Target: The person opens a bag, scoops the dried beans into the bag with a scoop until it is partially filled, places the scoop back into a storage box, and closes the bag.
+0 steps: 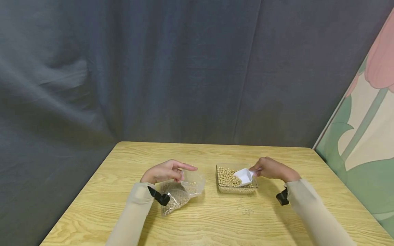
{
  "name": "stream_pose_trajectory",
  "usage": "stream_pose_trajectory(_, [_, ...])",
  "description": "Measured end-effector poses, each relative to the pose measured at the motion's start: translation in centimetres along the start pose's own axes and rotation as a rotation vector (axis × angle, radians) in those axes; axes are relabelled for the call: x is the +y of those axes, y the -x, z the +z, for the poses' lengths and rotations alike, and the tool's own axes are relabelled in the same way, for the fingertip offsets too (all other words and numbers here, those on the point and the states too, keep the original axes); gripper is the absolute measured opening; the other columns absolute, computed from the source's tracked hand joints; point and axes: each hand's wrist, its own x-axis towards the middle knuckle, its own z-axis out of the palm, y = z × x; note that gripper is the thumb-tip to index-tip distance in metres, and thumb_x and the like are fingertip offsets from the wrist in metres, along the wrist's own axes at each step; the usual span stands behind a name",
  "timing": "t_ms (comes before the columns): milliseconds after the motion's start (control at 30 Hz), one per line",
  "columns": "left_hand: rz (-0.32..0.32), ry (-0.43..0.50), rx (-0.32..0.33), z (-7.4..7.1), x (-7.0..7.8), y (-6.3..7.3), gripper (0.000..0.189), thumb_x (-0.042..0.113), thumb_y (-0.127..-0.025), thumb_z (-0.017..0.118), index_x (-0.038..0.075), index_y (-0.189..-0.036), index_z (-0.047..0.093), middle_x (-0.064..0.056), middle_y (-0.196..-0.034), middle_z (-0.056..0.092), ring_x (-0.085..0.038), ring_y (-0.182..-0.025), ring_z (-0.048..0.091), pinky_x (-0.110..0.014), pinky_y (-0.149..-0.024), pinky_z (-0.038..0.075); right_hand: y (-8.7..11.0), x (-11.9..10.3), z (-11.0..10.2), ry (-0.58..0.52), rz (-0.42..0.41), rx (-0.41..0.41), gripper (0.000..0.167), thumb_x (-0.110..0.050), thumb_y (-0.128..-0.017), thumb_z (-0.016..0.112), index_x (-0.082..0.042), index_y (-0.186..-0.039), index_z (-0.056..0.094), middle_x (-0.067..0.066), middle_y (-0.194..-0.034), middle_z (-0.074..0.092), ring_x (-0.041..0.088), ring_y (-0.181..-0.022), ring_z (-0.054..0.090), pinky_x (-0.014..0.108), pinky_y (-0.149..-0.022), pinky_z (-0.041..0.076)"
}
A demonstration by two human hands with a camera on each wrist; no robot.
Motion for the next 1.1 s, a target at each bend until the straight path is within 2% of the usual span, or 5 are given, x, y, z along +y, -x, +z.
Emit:
stream_pose_trajectory(200, [-0.008, 0.004, 0.005, 0.1, 0.1, -0.1, 0.051, -0.011, -0.087, 0.047, -0.008, -0.137, 0.047, 0.001, -0.079, 0.072, -0.006, -0.060, 0.047, -0.022, -0.061, 0.044, -0.4, -0.2, 0.2, 0.013, -0.070, 0.023, 0.023, 0.008, -0.087, 0.059, 0.009, -0.107, 0.070, 0.025, -0.102, 0.070, -0.001, -0.051, 0.025, 0.019, -0.052, 0.034])
stream_pose_trajectory(500, [0.003, -0.005, 0.000, 0.1, 0.0, -0.2, 0.051, -0.009, -0.087, 0.047, -0.008, -0.137, 0.047, -0.001, -0.082, 0.073, -0.007, -0.059, 0.046, -0.025, -0.060, 0.042, -0.5, -0.1, 0.8, -0.005, -0.071, 0.039, 0.022, 0.003, -0.087, 0.062, 0.009, -0.107, 0.069, 0.025, -0.102, 0.070, 0.000, -0.051, 0.026, 0.019, -0.054, 0.038])
stream_pose_trajectory(733, [-0.003, 0.008, 0.008, 0.1, -0.1, -0.1, 0.050, -0.010, -0.087, 0.048, -0.008, -0.137, 0.047, -0.006, -0.090, 0.073, -0.006, -0.062, 0.051, -0.023, -0.062, 0.045, -0.8, -0.2, 1.1, 0.013, -0.103, 0.062, 0.017, 0.003, -0.087, 0.062, 0.003, -0.098, 0.074, 0.022, -0.100, 0.070, 0.008, -0.059, 0.055, 0.021, -0.059, 0.043])
stream_pose_trajectory(967, [-0.008, -0.007, 0.016, 0.2, -0.2, 0.0, 0.050, -0.010, -0.087, 0.048, -0.007, -0.137, 0.048, -0.004, -0.084, 0.073, -0.006, -0.060, 0.049, -0.024, -0.062, 0.045, -1.3, 0.1, 2.2, -0.030, -0.133, 0.067, 0.021, 0.001, -0.087, 0.063, 0.007, -0.105, 0.071, 0.016, -0.089, 0.072, -0.001, -0.056, 0.037, 0.019, -0.055, 0.039])
stream_pose_trajectory(1100, [-0.006, -0.004, 0.022, 0.3, -0.1, 0.0, 0.050, -0.010, -0.087, 0.048, -0.007, -0.137, 0.048, -0.025, -0.109, 0.067, -0.006, -0.061, 0.048, -0.022, -0.062, 0.046, -1.5, 0.0, 2.5, -0.046, -0.112, 0.051, 0.020, -0.004, -0.089, 0.062, 0.004, -0.103, 0.073, 0.013, -0.087, 0.071, 0.000, -0.054, 0.027, 0.020, -0.056, 0.037])
